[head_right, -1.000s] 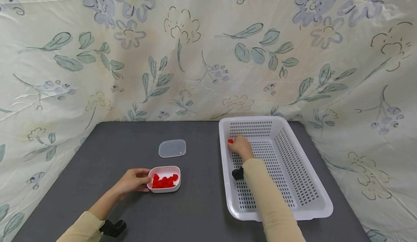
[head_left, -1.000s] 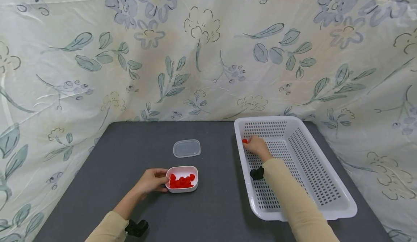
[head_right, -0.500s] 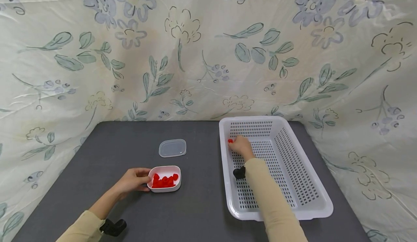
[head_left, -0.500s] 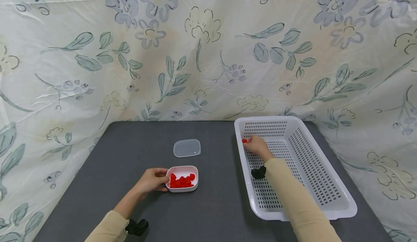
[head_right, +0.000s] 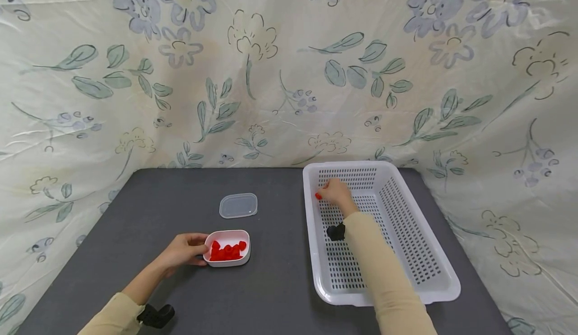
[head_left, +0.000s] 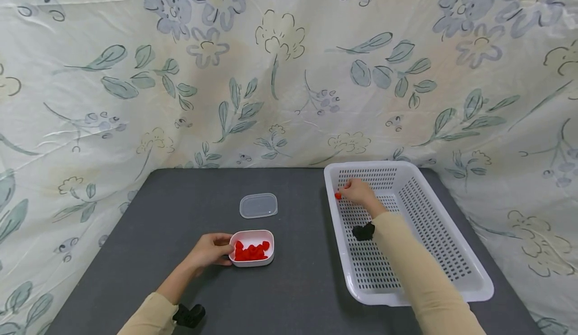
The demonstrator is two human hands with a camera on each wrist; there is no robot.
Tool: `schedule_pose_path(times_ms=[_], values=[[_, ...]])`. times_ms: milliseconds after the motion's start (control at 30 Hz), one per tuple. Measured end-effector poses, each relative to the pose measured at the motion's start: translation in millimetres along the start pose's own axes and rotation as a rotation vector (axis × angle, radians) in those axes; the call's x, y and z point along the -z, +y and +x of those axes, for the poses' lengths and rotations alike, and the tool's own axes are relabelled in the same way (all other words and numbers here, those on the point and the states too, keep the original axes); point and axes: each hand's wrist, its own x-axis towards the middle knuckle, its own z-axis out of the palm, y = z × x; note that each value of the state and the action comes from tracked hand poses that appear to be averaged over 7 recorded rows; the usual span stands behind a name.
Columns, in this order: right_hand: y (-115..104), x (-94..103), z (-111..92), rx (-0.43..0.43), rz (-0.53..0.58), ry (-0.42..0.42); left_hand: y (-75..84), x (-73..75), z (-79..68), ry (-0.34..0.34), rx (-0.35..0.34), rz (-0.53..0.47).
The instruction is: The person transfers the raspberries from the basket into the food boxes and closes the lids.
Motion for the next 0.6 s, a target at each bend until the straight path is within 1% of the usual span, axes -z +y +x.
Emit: schedule_pose_path(times_ms=[100, 367, 500, 600], values=[[-7, 8.5, -2, 0.017, -0.011, 0.006, -0.2, -0.2, -1.1, -0.002, -0.001, -0.007], [-29, 32.2, -7, 0.068, 0.004, 0.024, 1.3, -1.1, -1.8, -0.002, 0.005, -0.009], [-46, 38.5, -9, 0.119, -0.045, 0.037, 1.9, -1.2, -2.1, -0.003, 0.003, -0.009], [-60, 38.9, -11, 0.154, -0.049, 0.029, 2.3, -0.9, -2.2, -0.008, 0.001, -0.009]])
